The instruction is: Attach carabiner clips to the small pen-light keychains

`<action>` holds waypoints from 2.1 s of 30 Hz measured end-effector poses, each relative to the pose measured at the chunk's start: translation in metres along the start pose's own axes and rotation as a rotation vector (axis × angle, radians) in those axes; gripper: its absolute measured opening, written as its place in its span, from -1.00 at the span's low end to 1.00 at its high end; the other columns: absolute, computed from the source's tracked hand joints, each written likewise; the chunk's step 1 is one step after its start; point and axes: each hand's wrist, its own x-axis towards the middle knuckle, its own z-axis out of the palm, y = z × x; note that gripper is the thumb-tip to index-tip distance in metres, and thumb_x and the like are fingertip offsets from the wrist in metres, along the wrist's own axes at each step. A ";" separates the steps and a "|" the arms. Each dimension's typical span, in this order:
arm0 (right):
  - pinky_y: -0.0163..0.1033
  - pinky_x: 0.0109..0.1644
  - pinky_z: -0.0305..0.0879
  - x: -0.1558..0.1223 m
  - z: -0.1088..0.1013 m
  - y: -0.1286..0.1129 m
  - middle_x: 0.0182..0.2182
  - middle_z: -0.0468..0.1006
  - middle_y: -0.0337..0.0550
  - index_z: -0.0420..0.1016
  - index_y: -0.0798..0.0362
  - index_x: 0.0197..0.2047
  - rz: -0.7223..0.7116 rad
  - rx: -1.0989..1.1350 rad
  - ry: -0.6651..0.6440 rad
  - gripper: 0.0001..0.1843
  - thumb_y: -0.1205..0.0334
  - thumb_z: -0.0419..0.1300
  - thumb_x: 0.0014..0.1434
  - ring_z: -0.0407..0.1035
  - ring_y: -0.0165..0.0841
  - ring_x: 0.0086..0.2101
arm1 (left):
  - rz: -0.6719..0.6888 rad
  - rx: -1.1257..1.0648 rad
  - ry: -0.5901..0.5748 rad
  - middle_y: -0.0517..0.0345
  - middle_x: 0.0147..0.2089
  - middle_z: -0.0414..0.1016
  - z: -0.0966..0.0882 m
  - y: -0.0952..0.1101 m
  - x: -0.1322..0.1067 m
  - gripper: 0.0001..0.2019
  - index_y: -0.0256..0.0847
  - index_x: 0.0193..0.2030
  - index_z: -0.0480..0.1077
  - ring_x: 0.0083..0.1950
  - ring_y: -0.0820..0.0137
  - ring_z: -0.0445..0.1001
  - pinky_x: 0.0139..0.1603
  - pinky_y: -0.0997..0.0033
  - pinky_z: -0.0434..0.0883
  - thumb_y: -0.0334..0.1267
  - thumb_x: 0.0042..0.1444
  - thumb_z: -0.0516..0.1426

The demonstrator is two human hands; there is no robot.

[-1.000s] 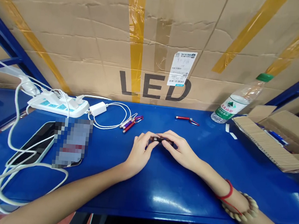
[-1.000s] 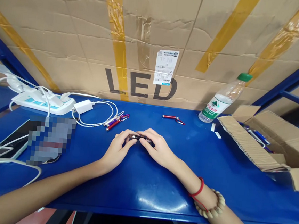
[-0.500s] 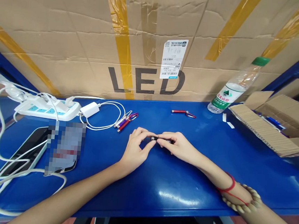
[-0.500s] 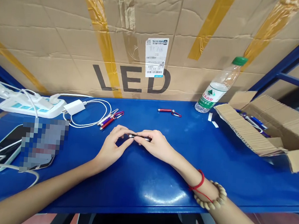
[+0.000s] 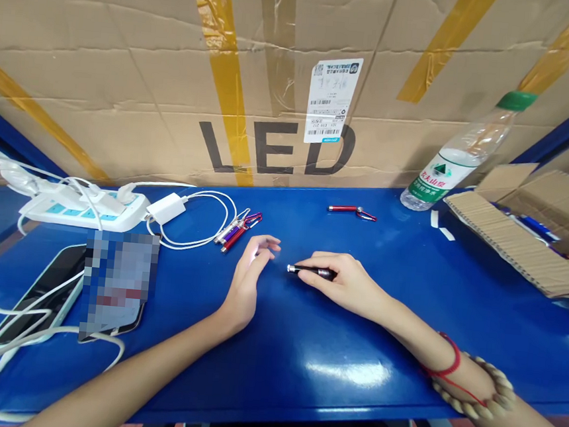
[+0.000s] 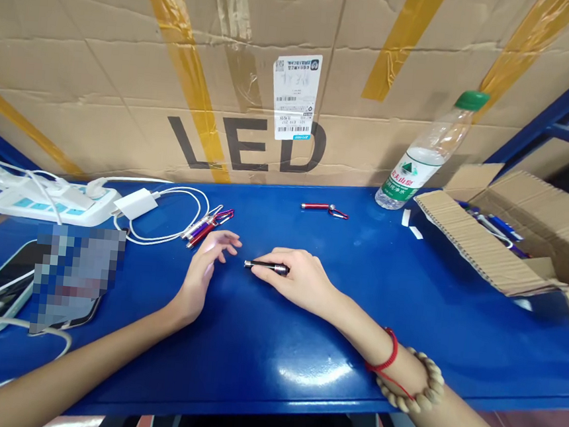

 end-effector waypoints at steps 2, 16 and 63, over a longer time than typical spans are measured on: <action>-0.42 -0.45 0.11 -0.001 0.001 0.000 -0.36 0.50 -0.25 0.52 -0.08 -0.20 -0.002 -0.012 0.012 -0.72 0.02 0.07 0.13 0.33 -0.48 -0.44 | 0.000 -0.004 -0.010 0.07 -0.20 0.35 0.000 0.000 -0.001 -0.72 -0.22 -0.18 0.27 -0.17 0.36 0.31 -0.14 0.38 0.25 -0.14 0.11 -0.13; -0.42 -0.41 0.16 -0.002 0.002 0.004 -0.30 0.50 -0.27 0.49 -0.15 -0.14 -0.025 -0.064 0.026 -0.73 0.04 0.07 0.14 0.35 -0.48 -0.42 | -0.018 0.023 -0.037 0.08 -0.19 0.33 0.001 0.000 0.001 -0.74 -0.22 -0.21 0.27 -0.14 0.36 0.30 -0.10 0.37 0.24 -0.15 0.10 -0.12; -0.46 -0.48 0.18 -0.001 0.001 0.013 -0.37 0.51 -0.29 0.45 -0.16 -0.08 -0.160 -0.193 0.018 -0.73 0.10 0.03 0.18 0.33 -0.55 -0.54 | -0.041 0.095 -0.141 0.11 -0.19 0.33 0.000 0.008 -0.001 -0.76 -0.19 -0.25 0.28 -0.11 0.34 0.26 0.01 0.34 0.18 -0.20 0.16 -0.15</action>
